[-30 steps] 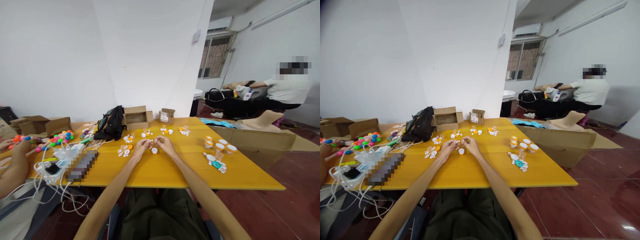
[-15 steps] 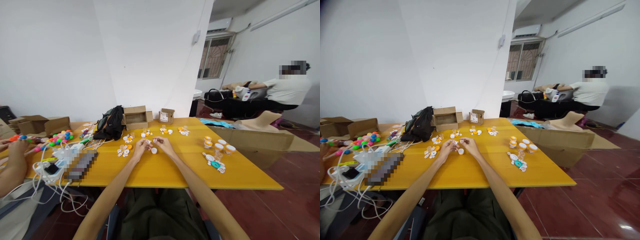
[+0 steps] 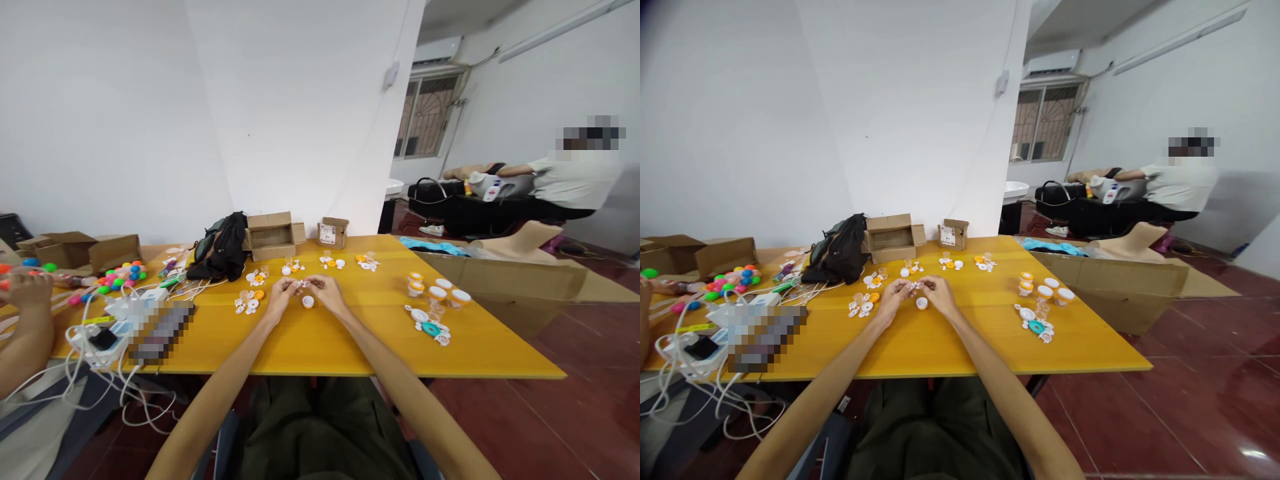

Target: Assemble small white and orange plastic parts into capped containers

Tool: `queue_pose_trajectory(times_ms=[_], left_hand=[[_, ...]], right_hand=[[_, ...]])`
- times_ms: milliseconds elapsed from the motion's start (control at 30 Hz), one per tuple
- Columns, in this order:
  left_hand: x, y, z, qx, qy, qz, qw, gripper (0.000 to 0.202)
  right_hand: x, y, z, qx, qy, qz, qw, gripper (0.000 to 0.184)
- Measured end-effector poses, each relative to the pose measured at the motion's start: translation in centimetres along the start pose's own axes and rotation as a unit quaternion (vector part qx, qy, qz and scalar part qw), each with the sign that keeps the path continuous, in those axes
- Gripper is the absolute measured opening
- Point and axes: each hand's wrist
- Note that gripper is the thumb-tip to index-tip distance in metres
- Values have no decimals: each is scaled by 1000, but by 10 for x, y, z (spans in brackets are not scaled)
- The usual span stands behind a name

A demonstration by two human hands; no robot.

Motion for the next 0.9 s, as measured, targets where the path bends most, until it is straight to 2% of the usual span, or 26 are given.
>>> queue_pose_trajectory(times_ms=[200,467,733,900], left_hand=[[5,4,4,-10,25,-36,999,27],[4,4,4,-13,12,-36,999,28],[3,5,5,-33,0,-17,999,31],[5,7,7,-36,-12,-9,999,25]], right_hand=[[-5,4,1,31,100,-33,994,11],[-12,9,-2,70,254,-94,960,14],[-7,12,1,79,332,-118,933,16],[-7,12,2,67,344,-113,930,16]])
Point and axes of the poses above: each hand's wrist, its own y-axis away from the middle knuckle, its own z-axis out of the palm, x = y × z, and after that the axes turned 15 degrees about y, right-handed
